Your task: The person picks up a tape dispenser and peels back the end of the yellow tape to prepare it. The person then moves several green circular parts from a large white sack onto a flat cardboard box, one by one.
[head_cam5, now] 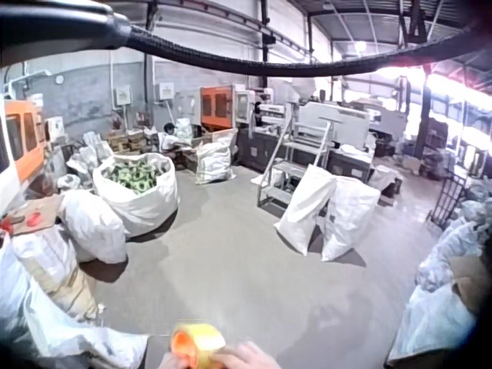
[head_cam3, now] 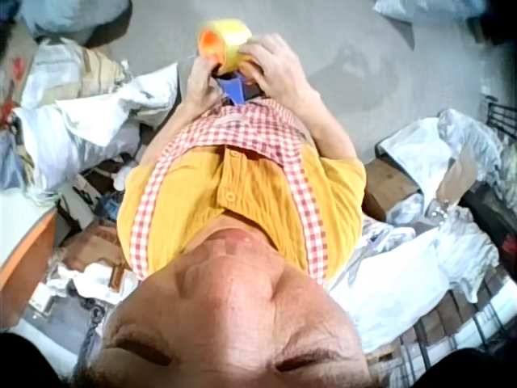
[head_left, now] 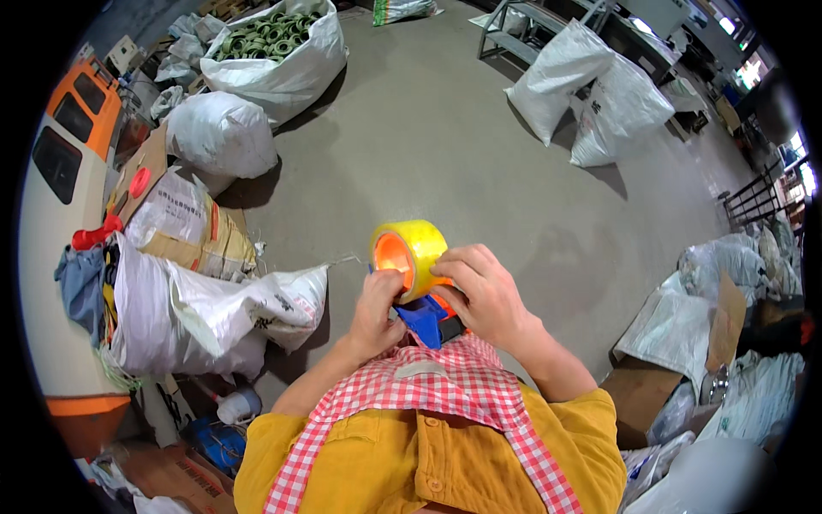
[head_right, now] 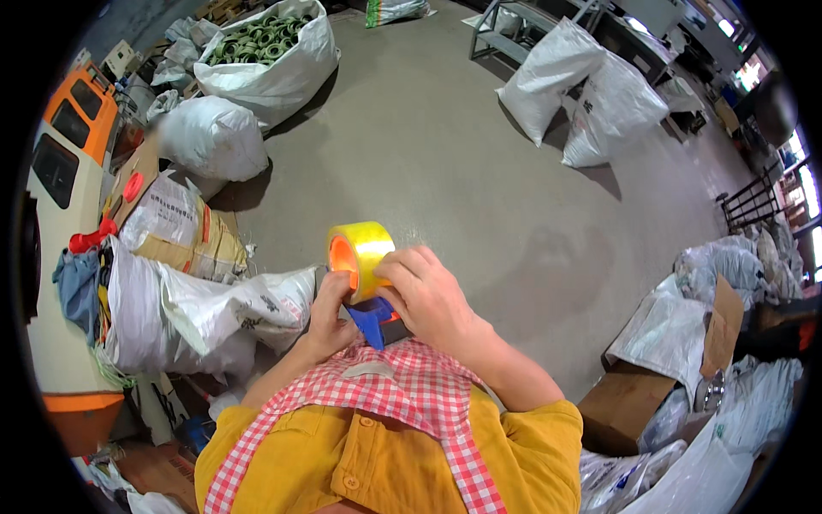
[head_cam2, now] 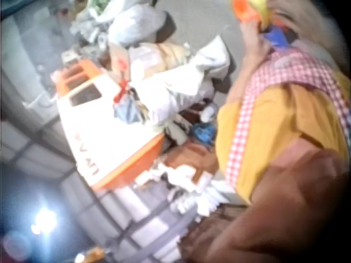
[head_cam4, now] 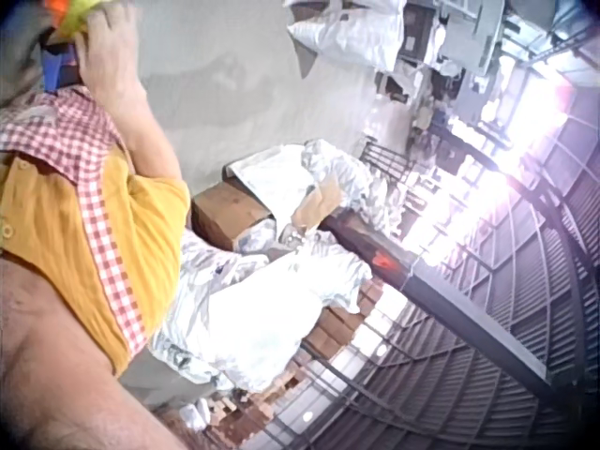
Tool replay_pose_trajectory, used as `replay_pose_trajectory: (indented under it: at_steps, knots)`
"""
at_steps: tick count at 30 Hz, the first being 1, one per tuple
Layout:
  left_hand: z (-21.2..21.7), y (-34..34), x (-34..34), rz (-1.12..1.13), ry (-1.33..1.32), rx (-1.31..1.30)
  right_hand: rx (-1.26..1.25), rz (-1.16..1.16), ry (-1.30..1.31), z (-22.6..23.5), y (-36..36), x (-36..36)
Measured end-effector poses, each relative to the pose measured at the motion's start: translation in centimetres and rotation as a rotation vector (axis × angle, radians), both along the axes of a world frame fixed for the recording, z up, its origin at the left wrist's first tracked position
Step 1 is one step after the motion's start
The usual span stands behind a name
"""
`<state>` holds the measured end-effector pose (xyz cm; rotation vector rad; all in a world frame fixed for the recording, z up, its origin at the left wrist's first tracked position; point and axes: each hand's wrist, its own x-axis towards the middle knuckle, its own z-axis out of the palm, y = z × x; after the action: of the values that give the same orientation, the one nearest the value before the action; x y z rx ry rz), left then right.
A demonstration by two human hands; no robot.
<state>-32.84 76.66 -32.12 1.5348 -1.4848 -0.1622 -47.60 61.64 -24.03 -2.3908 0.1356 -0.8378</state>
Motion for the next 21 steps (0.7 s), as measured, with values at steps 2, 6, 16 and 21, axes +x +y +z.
replay_pose_trajectory:
  at_steps: [2,6,16,21]
  knots:
    - [-0.4,-3.4,2.4,0.017,0.014,-0.019,0.024,0.063,-0.007,-0.9,-3.6,2.4]
    - [-0.3,-10.7,7.5,0.013,-0.099,-0.034,0.046,0.085,-0.015,-1.1,-12.7,8.1]
    - [2.2,-30.2,19.8,0.037,-0.263,0.096,0.070,0.489,0.120,2.2,-36.8,23.9]
    - [2.0,-37.7,26.2,0.151,-0.244,0.071,0.082,0.453,0.031,-0.2,-43.9,31.2]
